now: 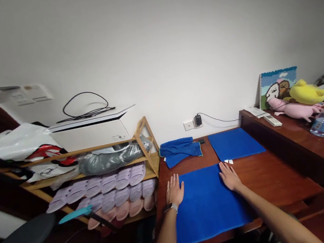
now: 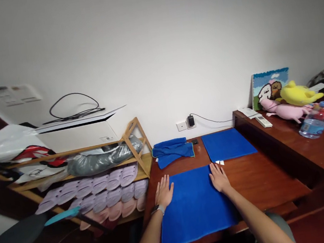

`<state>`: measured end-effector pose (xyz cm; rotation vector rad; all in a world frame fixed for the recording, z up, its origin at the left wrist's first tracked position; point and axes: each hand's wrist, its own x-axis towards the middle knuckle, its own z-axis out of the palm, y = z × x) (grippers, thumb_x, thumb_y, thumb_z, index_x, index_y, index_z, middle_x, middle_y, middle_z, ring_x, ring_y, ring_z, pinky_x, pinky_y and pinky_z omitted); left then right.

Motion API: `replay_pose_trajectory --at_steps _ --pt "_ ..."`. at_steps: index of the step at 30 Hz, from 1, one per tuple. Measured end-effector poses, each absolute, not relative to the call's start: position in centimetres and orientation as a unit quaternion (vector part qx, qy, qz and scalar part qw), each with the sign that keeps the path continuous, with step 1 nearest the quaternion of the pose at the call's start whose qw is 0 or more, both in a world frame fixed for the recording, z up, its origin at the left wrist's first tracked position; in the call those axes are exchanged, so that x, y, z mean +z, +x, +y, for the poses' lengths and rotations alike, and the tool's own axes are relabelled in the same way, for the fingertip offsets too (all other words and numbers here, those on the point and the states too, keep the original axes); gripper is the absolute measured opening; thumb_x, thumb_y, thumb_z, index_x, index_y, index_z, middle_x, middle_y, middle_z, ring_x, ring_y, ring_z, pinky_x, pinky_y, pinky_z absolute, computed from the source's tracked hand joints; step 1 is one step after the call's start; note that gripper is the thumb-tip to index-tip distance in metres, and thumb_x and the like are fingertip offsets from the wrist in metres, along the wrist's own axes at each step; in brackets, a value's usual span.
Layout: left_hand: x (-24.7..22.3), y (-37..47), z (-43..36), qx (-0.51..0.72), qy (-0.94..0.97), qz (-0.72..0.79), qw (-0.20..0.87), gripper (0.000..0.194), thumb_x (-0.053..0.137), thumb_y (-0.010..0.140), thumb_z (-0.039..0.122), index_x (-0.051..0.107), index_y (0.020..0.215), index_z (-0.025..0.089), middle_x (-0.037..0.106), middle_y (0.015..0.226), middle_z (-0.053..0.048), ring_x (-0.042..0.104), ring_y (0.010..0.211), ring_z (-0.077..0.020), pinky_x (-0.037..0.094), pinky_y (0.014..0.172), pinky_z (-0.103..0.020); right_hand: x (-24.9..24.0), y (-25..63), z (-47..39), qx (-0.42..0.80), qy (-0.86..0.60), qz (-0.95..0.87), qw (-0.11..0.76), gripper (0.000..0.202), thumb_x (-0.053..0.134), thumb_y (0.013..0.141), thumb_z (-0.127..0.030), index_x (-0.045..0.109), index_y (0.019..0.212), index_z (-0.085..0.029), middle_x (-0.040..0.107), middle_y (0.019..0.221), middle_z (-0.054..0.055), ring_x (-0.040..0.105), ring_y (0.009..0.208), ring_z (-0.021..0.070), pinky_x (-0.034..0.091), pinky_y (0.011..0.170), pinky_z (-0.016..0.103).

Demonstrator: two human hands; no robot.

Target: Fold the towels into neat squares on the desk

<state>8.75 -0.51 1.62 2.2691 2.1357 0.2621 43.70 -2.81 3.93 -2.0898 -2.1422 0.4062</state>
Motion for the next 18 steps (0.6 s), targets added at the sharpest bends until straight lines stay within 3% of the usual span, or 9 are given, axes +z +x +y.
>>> replay_pose_trajectory --at_steps 4,12,18 --pt "1.3 8.8 -0.3 0.092 0.722 0.686 -0.004 0.065 0.026 0.106 0.047 0.033 0.164 0.02 0.032 0.171 -0.008 0.026 0.159 -0.0236 0.018 0.13 -0.045 3.1 43.9 -6.1 0.098 -0.682 -0.718 0.104 0.071 0.005 0.106 -0.052 0.013 0.168 -0.018 0.014 0.175 0.0 0.008 0.162 0.0182 0.006 0.131 0.04" --pt "2.5 8.8 0.2 0.065 0.732 0.678 -0.026 0.065 0.028 0.105 0.047 0.036 0.163 0.019 0.038 0.168 -0.009 0.03 0.157 -0.0277 0.019 0.129 -0.051 3.1 43.2 -8.2 0.131 -0.696 -0.704 0.05 0.07 0.012 0.106 -0.049 0.014 0.168 -0.015 0.014 0.175 0.002 0.01 0.162 0.0203 0.004 0.131 0.044" --pt "4.6 12.0 0.5 0.083 0.746 0.657 -0.069 0.06 0.03 0.103 0.032 0.044 0.159 0.014 0.039 0.167 -0.012 0.028 0.158 -0.0283 0.014 0.13 -0.05 3.1 42.9 -8.0 0.138 -0.695 -0.703 0.058 0.07 0.013 0.106 -0.048 0.014 0.168 -0.016 0.013 0.175 0.001 0.009 0.162 0.0203 0.003 0.131 0.045"
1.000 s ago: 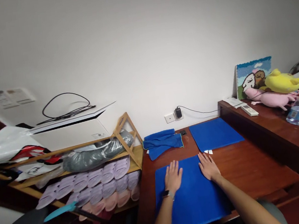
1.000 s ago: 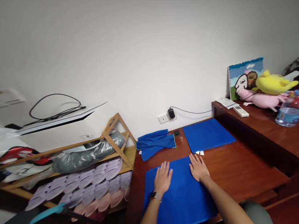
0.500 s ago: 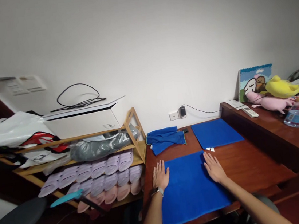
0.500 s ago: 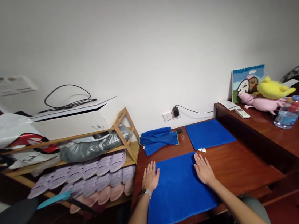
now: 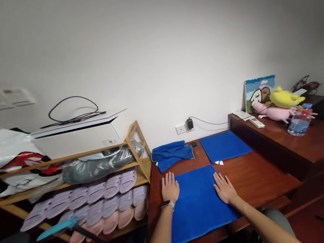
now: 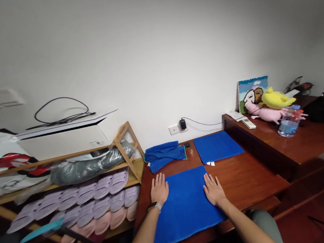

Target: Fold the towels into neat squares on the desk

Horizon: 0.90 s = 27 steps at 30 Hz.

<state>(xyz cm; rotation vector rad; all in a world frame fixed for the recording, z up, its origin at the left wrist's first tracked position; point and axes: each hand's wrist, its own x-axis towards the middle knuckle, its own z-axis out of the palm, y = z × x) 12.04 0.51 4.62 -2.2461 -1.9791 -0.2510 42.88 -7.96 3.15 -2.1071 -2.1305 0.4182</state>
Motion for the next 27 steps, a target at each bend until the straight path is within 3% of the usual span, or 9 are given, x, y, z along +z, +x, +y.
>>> replay_pose_trajectory --at_steps 8,15,21,24,27 --pt "2.3 24.1 -2.3 -0.142 -0.832 -0.537 0.007 0.057 0.025 0.109 0.045 0.045 0.159 0.026 0.04 0.167 -0.005 0.032 0.157 -0.024 0.026 0.129 -0.049 4.1 42.8 -4.9 0.129 -0.699 -0.699 0.077 0.068 0.012 0.105 -0.045 0.016 0.168 -0.017 0.015 0.175 0.001 0.008 0.162 0.0194 0.004 0.131 0.042" --pt "1.3 24.4 -1.8 -0.132 -0.833 -0.537 -0.025 0.056 0.032 0.107 0.046 0.042 0.16 0.031 0.039 0.169 -0.005 0.033 0.156 -0.0257 0.028 0.128 -0.052 4.1 42.6 -0.6 0.123 -0.697 -0.703 0.067 0.068 0.016 0.104 -0.04 0.017 0.167 -0.016 0.017 0.174 0.002 0.011 0.162 0.0202 0.006 0.13 0.043" --pt "3.3 29.0 -0.2 -0.138 -0.83 -0.54 -0.028 0.058 0.023 0.108 0.04 0.046 0.158 0.019 0.047 0.164 -0.009 0.036 0.155 -0.0224 0.024 0.13 -0.045 2.6 43.2 -0.5 0.104 -0.688 -0.716 0.064 0.067 0.017 0.103 -0.037 0.019 0.167 -0.015 0.016 0.174 0.001 0.012 0.162 0.0207 0.006 0.131 0.046" --pt "3.1 30.7 0.1 -0.126 -0.825 -0.548 -0.054 0.063 0.016 0.109 0.045 0.042 0.16 0.019 0.04 0.168 -0.007 0.031 0.157 -0.0209 0.023 0.13 -0.045 2.3 43.5 -0.5 0.098 -0.686 -0.719 0.052 0.066 0.017 0.103 -0.032 0.02 0.167 -0.016 0.016 0.174 0.001 0.012 0.162 0.0199 0.008 0.131 0.045" --pt "2.7 29.0 0.3 -0.116 -0.816 -0.563 -0.064 0.066 0.015 0.108 0.052 0.037 0.162 0.023 0.036 0.17 -0.005 0.027 0.159 -0.0211 0.021 0.131 -0.046 2.0 43.4 -0.3 0.095 -0.697 -0.709 0.057 0.067 0.016 0.104 -0.037 0.018 0.167 -0.017 0.016 0.174 0.0 0.013 0.162 0.0201 0.008 0.131 0.045"
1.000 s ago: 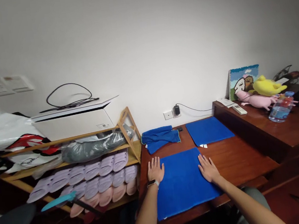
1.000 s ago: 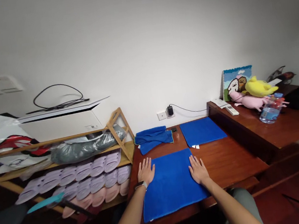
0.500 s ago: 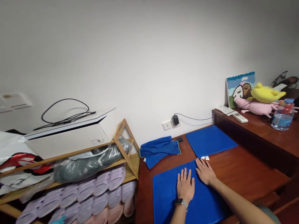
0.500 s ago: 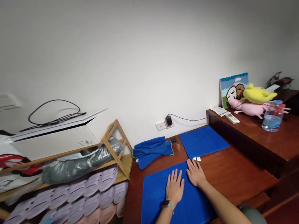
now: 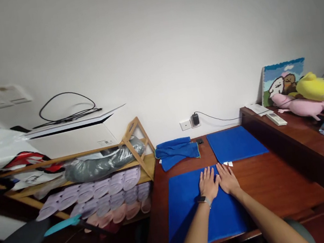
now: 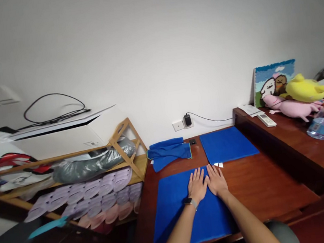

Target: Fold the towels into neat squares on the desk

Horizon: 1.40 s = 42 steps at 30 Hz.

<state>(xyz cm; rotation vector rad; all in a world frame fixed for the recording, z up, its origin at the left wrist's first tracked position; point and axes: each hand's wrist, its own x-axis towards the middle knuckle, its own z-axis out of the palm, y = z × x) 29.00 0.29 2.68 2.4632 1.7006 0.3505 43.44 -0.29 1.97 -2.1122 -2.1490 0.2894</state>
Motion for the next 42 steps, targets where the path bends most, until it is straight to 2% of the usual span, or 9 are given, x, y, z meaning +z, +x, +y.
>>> replay_pose_trajectory --at_steps 4,11,20,25,28,31,37,40,42 --pt "3.0 22.1 0.9 0.091 0.774 0.625 0.051 0.068 0.016 0.107 0.056 0.034 0.164 0.024 0.032 0.171 -0.004 0.024 0.16 -0.0228 0.019 0.131 -0.048 1.9 43.1 -0.1 0.094 -0.706 -0.7 0.059 0.067 0.015 0.105 -0.041 0.017 0.168 -0.018 0.018 0.174 0.0 0.014 0.161 0.0204 0.008 0.131 0.046" --pt "3.4 11.1 1.5 0.06 0.712 0.699 0.022 0.066 0.02 0.107 0.05 0.034 0.164 0.021 0.031 0.171 -0.008 0.025 0.159 -0.0261 0.02 0.13 -0.05 2.2 42.9 0.0 0.094 -0.713 -0.694 0.042 0.067 0.014 0.105 -0.041 0.015 0.168 -0.018 0.018 0.174 0.0 0.014 0.161 0.0203 0.007 0.13 0.045" --pt "2.2 10.5 0.7 0.08 0.713 0.696 -0.007 0.064 0.022 0.107 0.048 0.035 0.164 0.022 0.035 0.169 -0.008 0.03 0.158 -0.0269 0.024 0.128 -0.05 2.9 42.5 0.1 0.112 -0.713 -0.691 0.04 0.067 0.016 0.105 -0.04 0.015 0.168 -0.019 0.017 0.175 0.001 0.012 0.162 0.0209 0.005 0.13 0.046" --pt "3.2 9.7 0.6 0.062 0.715 0.697 -0.018 0.064 0.024 0.107 0.048 0.037 0.162 0.019 0.035 0.169 -0.011 0.031 0.157 -0.0271 0.024 0.128 -0.049 4.5 43.7 -0.4 0.157 -0.699 -0.697 0.036 0.066 0.011 0.106 -0.044 0.015 0.168 -0.02 0.016 0.175 0.002 0.013 0.162 0.0201 0.012 0.129 0.042" --pt "4.2 10.9 -0.1 0.081 0.751 0.654 -0.036 0.062 0.025 0.108 0.045 0.04 0.161 0.017 0.036 0.169 -0.012 0.031 0.157 -0.0256 0.021 0.13 -0.047 4.6 44.6 -2.9 0.122 -0.697 -0.701 0.089 0.066 0.006 0.107 -0.044 0.011 0.168 -0.019 0.014 0.176 0.001 0.008 0.162 0.0167 0.009 0.13 0.039" --pt "4.6 15.3 -2.0 0.123 0.81 0.573 -0.029 0.059 0.025 0.109 0.042 0.04 0.161 0.019 0.038 0.168 -0.008 0.031 0.157 -0.0225 0.022 0.13 -0.046 3.9 44.4 -5.8 0.104 -0.689 -0.707 0.118 0.067 0.007 0.107 -0.046 0.013 0.168 -0.018 0.016 0.175 0.001 0.009 0.162 0.0169 0.009 0.131 0.039" --pt "2.6 28.0 -6.8 0.159 0.846 0.507 0.033 0.061 0.02 0.11 0.046 0.035 0.163 0.021 0.037 0.169 -0.007 0.027 0.159 -0.0237 0.025 0.131 -0.049 2.9 43.2 -8.1 0.125 -0.67 -0.729 0.061 0.067 0.018 0.104 -0.039 0.021 0.167 -0.016 0.018 0.174 0.003 0.011 0.162 0.0221 0.009 0.131 0.045" --pt "1.8 30.8 -7.7 0.144 0.846 0.51 0.064 0.062 0.016 0.109 0.045 0.03 0.165 0.021 0.034 0.169 -0.006 0.025 0.159 -0.0235 0.024 0.131 -0.049 2.9 43.2 -8.0 0.115 -0.658 -0.743 0.044 0.068 0.027 0.1 -0.034 0.023 0.166 -0.018 0.013 0.174 0.003 0.009 0.162 0.0242 0.008 0.131 0.047" --pt "1.6 30.7 -7.8 0.134 0.845 0.514 0.066 0.062 0.016 0.109 0.045 0.027 0.166 0.022 0.033 0.17 -0.005 0.024 0.159 -0.023 0.023 0.131 -0.049 3.0 43.3 -8.0 0.114 -0.66 -0.741 0.041 0.068 0.026 0.101 -0.035 0.022 0.167 -0.018 0.012 0.174 0.003 0.008 0.162 0.0238 0.007 0.131 0.047"
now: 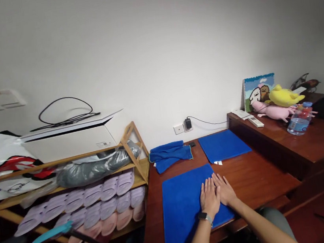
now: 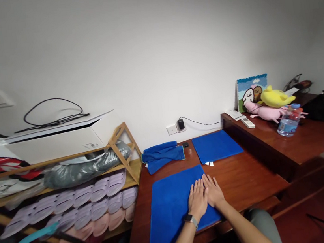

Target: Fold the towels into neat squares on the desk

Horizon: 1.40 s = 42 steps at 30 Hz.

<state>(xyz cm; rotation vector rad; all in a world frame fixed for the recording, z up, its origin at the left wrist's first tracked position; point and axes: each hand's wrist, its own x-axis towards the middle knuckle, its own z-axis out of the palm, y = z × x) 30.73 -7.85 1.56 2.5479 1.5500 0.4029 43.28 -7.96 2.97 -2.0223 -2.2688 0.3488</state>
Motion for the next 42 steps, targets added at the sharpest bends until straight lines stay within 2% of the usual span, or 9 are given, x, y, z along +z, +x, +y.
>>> replay_pose_trajectory --at_steps 5,10,14,17,25,31,34,38,42 --pt "1.7 24.4 -8.3 0.119 0.825 0.552 0.04 0.066 0.022 0.108 0.055 0.029 0.165 0.022 0.032 0.17 -0.006 0.025 0.159 -0.0252 0.023 0.131 -0.049 3.1 43.0 -8.0 0.127 -0.687 -0.713 0.065 0.068 0.012 0.106 -0.044 0.017 0.167 -0.016 0.015 0.174 0.002 0.01 0.162 0.0208 0.005 0.131 0.043" --pt "1.3 13.5 -9.5 0.097 0.712 0.695 -0.013 0.07 0.02 0.107 0.057 0.032 0.164 0.019 0.033 0.169 -0.01 0.028 0.158 -0.0291 0.024 0.129 -0.054 3.0 43.0 -8.1 0.128 -0.688 -0.711 0.07 0.068 0.014 0.106 -0.045 0.015 0.167 -0.015 0.017 0.174 0.002 0.011 0.162 0.02 0.004 0.131 0.043" --pt "1.2 10.4 -10.3 0.104 0.699 0.706 -0.038 0.074 0.019 0.106 0.059 0.031 0.165 0.015 0.034 0.169 -0.012 0.03 0.157 -0.0288 0.026 0.128 -0.05 3.6 43.1 -7.9 0.128 -0.692 -0.708 0.052 0.067 0.014 0.106 -0.042 0.015 0.168 -0.015 0.017 0.175 0.002 0.011 0.162 0.0195 0.004 0.13 0.042" --pt "1.5 11.2 -10.6 0.108 0.7 0.705 -0.039 0.075 0.018 0.106 0.058 0.033 0.164 0.013 0.035 0.168 -0.014 0.031 0.157 -0.0287 0.025 0.128 -0.049 4.0 42.9 -8.2 0.132 -0.698 -0.703 0.042 0.067 0.013 0.106 -0.041 0.016 0.168 -0.015 0.017 0.175 0.002 0.012 0.162 0.0196 0.006 0.13 0.043" --pt "2.0 11.7 -10.9 0.125 0.699 0.703 -0.042 0.072 0.02 0.107 0.055 0.038 0.162 0.011 0.04 0.166 -0.014 0.033 0.156 -0.0279 0.022 0.13 -0.049 2.2 42.1 -14.0 0.091 -0.699 -0.704 0.087 0.068 0.011 0.106 -0.046 0.017 0.168 -0.018 0.02 0.174 0.0 0.012 0.162 0.0217 0.007 0.131 0.046" --pt "3.6 12.0 -11.5 0.147 0.714 0.68 -0.072 0.064 0.022 0.108 0.043 0.05 0.154 0.009 0.044 0.164 -0.015 0.033 0.157 -0.0275 0.018 0.131 -0.049 2.3 42.0 -15.6 0.113 -0.704 -0.698 0.072 0.068 0.015 0.106 -0.046 0.018 0.168 -0.018 0.02 0.173 -0.001 0.013 0.162 0.0232 0.008 0.131 0.048" --pt "4.6 15.5 -12.1 0.17 0.739 0.649 -0.063 0.06 0.022 0.109 0.039 0.054 0.152 0.013 0.046 0.163 -0.012 0.033 0.156 -0.0267 0.019 0.131 -0.049 2.4 41.9 -15.4 0.114 -0.703 -0.698 0.077 0.069 0.015 0.106 -0.047 0.017 0.168 -0.017 0.019 0.173 -0.001 0.012 0.162 0.0234 0.007 0.132 0.048" --pt "5.0 24.2 -13.3 0.179 0.815 0.552 -0.005 0.058 0.022 0.11 0.043 0.045 0.158 0.021 0.038 0.169 -0.006 0.029 0.158 -0.0227 0.021 0.132 -0.047 2.1 42.1 -15.4 0.113 -0.699 -0.703 0.074 0.068 0.014 0.106 -0.046 0.017 0.167 -0.018 0.019 0.173 0.0 0.011 0.162 0.0238 0.007 0.131 0.048" --pt "3.8 29.0 -14.2 0.156 0.842 0.513 0.05 0.059 0.024 0.11 0.047 0.035 0.163 0.026 0.038 0.169 -0.003 0.029 0.158 -0.0213 0.024 0.131 -0.047 1.6 42.4 -15.4 0.099 -0.691 -0.714 0.057 0.065 0.018 0.104 -0.036 0.021 0.166 -0.018 0.019 0.173 0.001 0.012 0.162 0.0241 0.01 0.131 0.05"
